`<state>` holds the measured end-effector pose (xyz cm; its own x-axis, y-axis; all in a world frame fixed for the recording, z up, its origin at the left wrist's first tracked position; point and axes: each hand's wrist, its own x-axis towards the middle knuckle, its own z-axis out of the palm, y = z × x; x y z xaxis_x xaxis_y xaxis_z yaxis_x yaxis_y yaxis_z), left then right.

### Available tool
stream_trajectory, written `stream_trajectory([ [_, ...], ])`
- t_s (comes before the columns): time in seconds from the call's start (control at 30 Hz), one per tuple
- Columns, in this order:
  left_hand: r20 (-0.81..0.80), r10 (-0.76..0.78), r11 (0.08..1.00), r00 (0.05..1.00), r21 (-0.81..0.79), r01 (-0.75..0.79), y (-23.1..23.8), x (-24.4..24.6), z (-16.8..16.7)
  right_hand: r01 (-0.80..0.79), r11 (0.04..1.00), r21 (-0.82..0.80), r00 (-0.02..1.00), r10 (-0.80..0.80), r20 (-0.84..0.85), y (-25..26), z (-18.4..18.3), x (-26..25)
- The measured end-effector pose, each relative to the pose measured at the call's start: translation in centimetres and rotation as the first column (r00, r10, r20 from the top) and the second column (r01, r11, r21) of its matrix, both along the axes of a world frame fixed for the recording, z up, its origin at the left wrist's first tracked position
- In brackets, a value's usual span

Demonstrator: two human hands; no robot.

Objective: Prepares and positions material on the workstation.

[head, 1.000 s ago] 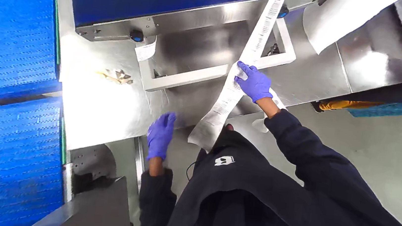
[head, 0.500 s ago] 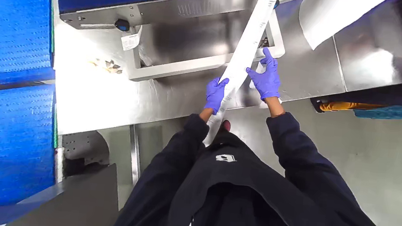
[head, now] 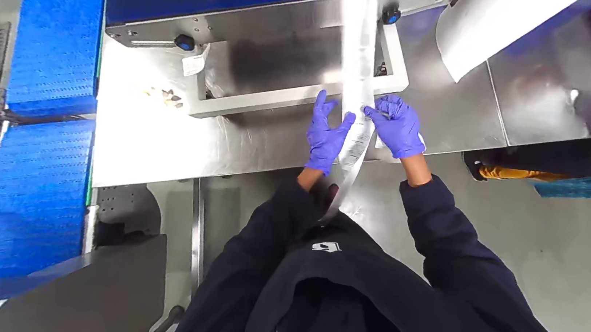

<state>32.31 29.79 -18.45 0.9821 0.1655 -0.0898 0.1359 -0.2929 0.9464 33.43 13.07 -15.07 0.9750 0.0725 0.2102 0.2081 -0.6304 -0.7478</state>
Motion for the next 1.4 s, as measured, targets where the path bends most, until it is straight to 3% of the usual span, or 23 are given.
stream_trajectory([
  [0.1, 0.026, 0.024, 0.999, 0.999, 0.038, -0.025, -0.8, -0.4, 2.8, -0.089, 0.996, -0.018, 0.995, 0.09, 0.034, -0.7, -1.9, -1.2],
  [0.27, -0.127, -0.063, 0.997, 0.99, -0.041, 0.058, -0.1, -0.7, 2.5, 0.077, 0.992, 0.1, 0.956, -0.044, -0.291, -1.4, -2.4, -2.1],
  [0.47, -0.195, -0.319, 0.938, 0.927, 0.074, 0.339, 0.1, -1.2, 2.2, 0.187, 0.954, 0.236, 0.966, -0.135, -0.219, 0.2, 0.0, -2.8],
  [0.6, -0.055, -0.125, 0.99, 0.991, -0.07, 0.121, 0.6, -1.7, 2.3, 0.144, 0.974, 0.173, 0.953, -0.089, -0.288, 1.0, 0.0, -0.7],
  [0.7, -0.057, 0.006, 0.992, 0.998, -0.129, -0.013, 1.3, -0.8, 2.8, 0.13, 0.981, 0.141, 0.902, -0.058, -0.428, 1.0, 0.0, -1.1],
  [0.8, -0.063, 0.066, 0.977, 0.996, -0.199, -0.077, 1.9, 3.2, 1.3, 0.156, 0.982, 0.104, 0.861, -0.084, -0.501, 1.6, 0.4, 0.6],
  [0.87, -0.083, 0.133, 0.987, 0.988, -0.074, -0.139, 2.1, 6.5, 1.0, 0.195, 0.979, 0.054, 0.869, -0.147, -0.473, 2.7, -1.0, 5.0],
  [0.93, -0.134, 0.108, 0.979, 0.985, 0.186, -0.082, 3.0, 8.9, 1.5, 0.234, 0.971, -0.038, 0.869, -0.226, -0.441, 3.6, -1.8, 7.8],
  [1.07, -0.209, 0.032, 0.881, 0.977, 0.468, 0.071, 4.5, 12.1, 1.8, 0.214, 0.964, -0.16, 0.927, -0.252, -0.277, 5.4, 0.1, 7.7],
  [1.2, -0.229, -0.033, 0.844, 0.973, 0.515, 0.15, 5.2, 13.3, 2.0, -0.015, 0.959, -0.283, 0.998, -0.004, -0.065, 8.2, 0.5, 5.6],
  [1.3, -0.268, -0.093, 0.825, 0.959, 0.519, 0.225, 6.0, 14.2, 1.5, -0.132, 0.891, -0.435, 0.975, 0.037, -0.219, 9.4, -0.3, 7.1],
  [1.4, -0.288, -0.15, 0.858, 0.946, 0.437, 0.269, 7.3, 15.3, 0.3, -0.125, 0.91, -0.395, 0.951, -0.003, -0.309, 7.2, 0.9, 7.8],
])
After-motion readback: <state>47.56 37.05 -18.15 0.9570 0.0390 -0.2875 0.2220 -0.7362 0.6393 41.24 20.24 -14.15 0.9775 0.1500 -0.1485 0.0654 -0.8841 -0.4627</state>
